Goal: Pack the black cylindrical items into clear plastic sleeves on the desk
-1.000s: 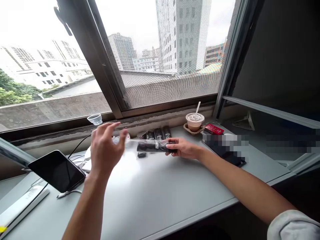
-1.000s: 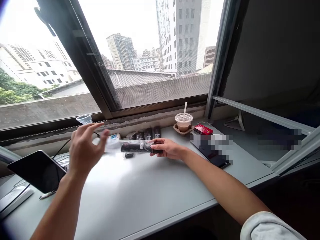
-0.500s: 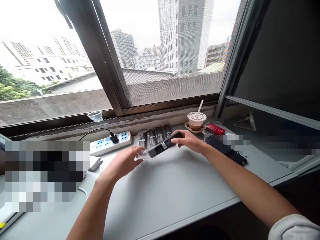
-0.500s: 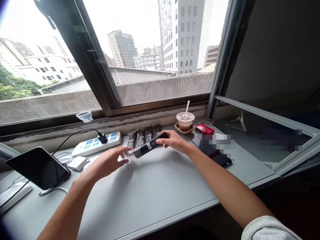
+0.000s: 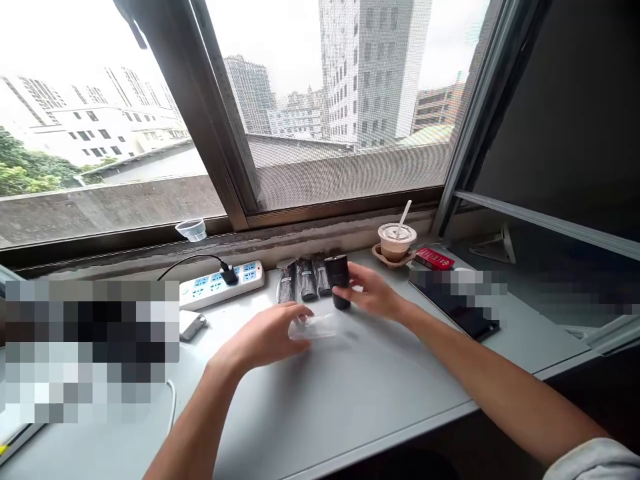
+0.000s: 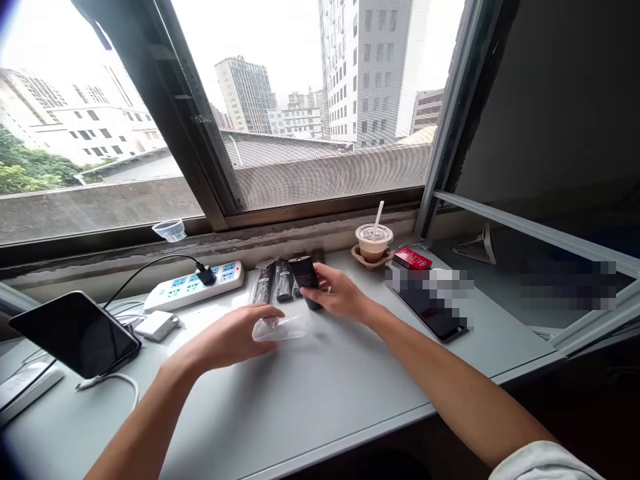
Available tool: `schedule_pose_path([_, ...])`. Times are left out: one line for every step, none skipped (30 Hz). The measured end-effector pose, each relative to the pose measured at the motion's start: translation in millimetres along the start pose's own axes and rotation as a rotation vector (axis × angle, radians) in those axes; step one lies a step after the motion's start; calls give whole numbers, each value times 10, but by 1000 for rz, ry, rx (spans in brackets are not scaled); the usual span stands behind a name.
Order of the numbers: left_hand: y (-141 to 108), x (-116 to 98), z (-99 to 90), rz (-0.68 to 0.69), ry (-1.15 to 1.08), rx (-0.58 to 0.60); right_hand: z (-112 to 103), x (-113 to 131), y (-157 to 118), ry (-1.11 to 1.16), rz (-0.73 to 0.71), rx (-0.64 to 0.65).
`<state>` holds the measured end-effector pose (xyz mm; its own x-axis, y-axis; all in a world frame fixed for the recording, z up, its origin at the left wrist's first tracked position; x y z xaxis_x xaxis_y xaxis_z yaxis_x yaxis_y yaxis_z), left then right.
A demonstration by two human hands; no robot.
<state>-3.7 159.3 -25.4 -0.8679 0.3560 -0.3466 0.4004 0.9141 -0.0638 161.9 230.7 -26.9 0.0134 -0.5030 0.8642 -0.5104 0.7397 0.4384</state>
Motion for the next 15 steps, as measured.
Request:
schedule_pose_path([0,-13,2,13,-6,-4,63,-65,-14,-27,31,41])
schedule_pose_path([2,-27,-1,30,-9,-13,100,-136,-27,-43,68,64])
schedule_pose_path([6,-45,-14,52,-6,-33,110,-202,-36,-48,104,67])
schedule_pose_path([11,-70,-43,79,7,-67,100,-253,-42,-46,135,55])
schedule_pose_path([14,-103,-92,111,31,-122,78,-279,-45,-40,156,36])
schedule_pose_path([11,-150,-161,149,67,-198,54,-278,-45,-35,165,16])
schedule_pose_path([-5,-212,-242,196,108,-289,34,-252,-45,-32,165,1])
schedule_pose_path([-36,-289,-326,251,153,-389,27,-210,-46,-27,163,-4])
schedule_pose_path([-81,-377,-401,312,200,-490,28,-159,-49,-21,163,-5])
schedule_pose_path([-132,-468,-456,372,249,-579,43,-110,-55,-15,169,5])
schedule_pose_path([-178,-555,-483,427,299,-645,79,-79,-67,4,193,28])
schedule_pose_path([-209,-628,-486,470,349,-684,110,-54,-82,18,219,46])
schedule_pose_path([-221,-685,-469,498,397,-700,133,-28,-95,23,234,54])
schedule_pose_path([-217,-723,-442,513,440,-698,148,-6,-105,25,240,54])
schedule_pose_path([-204,-741,-413,517,473,-689,152,15,-111,21,236,46])
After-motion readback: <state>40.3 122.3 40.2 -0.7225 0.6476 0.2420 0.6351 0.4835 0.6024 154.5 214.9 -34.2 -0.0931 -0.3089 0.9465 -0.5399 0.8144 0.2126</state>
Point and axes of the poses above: each hand's wrist, its own y-axis towards the middle knuckle, its own z-axis out of the palm, x = y × z, the point moved 10 cm from there along y, towards the middle knuckle, and after that the axes turned 1 degree about -y, right-handed, at the moved point
